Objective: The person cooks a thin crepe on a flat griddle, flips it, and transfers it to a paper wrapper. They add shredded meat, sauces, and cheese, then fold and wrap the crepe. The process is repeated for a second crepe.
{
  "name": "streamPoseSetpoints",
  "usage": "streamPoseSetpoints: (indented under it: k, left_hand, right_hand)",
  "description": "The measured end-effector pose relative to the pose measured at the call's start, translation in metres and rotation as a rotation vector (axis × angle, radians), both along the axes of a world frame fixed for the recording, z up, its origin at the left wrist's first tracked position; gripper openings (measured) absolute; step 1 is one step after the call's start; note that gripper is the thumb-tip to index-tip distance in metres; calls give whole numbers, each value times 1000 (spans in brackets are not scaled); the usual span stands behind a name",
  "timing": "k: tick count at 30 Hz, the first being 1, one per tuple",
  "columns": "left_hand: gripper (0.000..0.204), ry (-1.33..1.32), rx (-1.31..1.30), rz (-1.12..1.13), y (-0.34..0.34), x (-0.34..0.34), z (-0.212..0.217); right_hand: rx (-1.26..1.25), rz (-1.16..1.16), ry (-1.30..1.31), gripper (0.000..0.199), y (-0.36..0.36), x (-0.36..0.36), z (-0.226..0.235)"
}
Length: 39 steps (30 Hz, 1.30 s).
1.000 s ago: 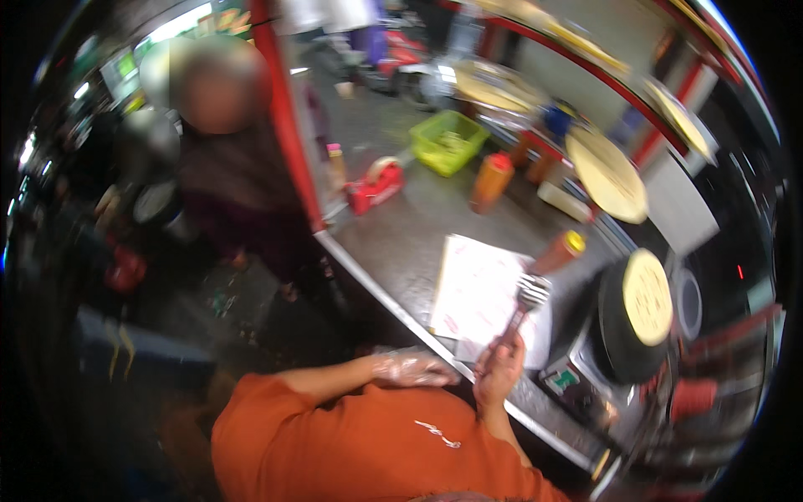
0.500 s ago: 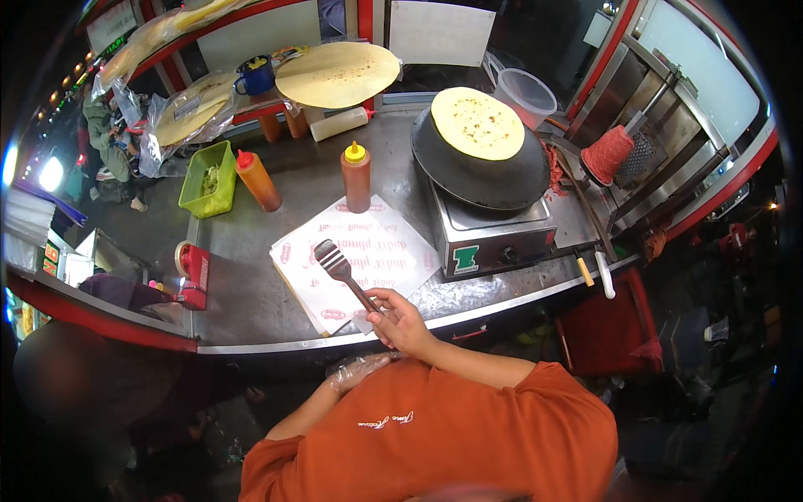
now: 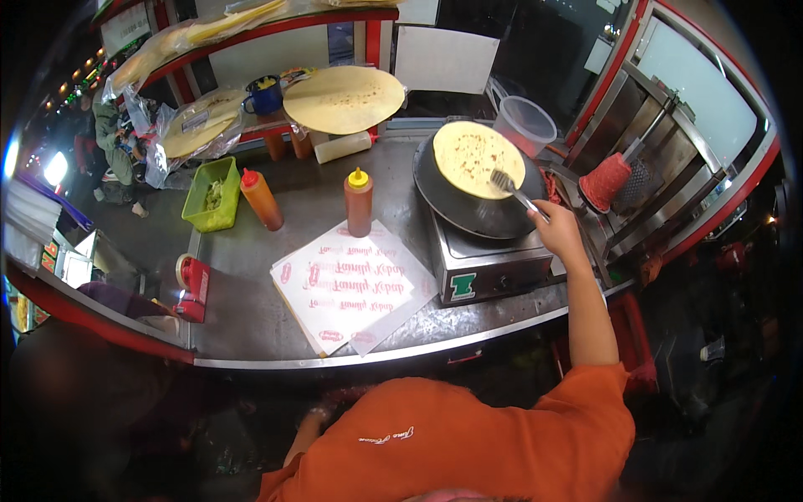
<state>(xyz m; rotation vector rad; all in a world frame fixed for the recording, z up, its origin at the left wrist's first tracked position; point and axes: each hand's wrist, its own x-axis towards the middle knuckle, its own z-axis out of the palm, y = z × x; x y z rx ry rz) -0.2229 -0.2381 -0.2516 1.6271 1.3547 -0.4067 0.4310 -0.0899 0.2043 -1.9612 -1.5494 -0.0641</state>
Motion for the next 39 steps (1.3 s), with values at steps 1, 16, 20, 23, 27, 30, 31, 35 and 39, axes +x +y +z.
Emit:
streamPoseSetpoints:
  k: [1,16,20,23,27,30,31,35,39]
  left_hand:
    - [64,34,-57,43,-14,-13,-3]
    - [63,39,-138,14,22,8,0]
    - [63,-35,-94,-44,64,52,4]
    - [63,-71,-55,-2,79,69,17]
    - [63,-98,-13,100,82,69,30]
    - [63,-93,-9,185,66,55,29]
    - [62,-85,-18,214,57,47,26]
    - [62,-11,-87,308,5,9,6]
    - [62,82,-195,369,-54,-32,-14]
  right_hand:
    - [-29,6,190,35,-3,4,6]
    - [-628,-36,730,25,-26,57,51]
    - [-549,-75,707,27,-31,62,46]
    - [-519,-95,749,27,-26,66,36]
    - [-567,-182,702,25,-23,67,32]
    - [-592,-122,730,26,-26,61,35]
    - [-583,-123,718,27,-28,59,36]
    - [-320,26,789,28,-35,51,40]
    - [-541,-148,715,27,-34,48,40]
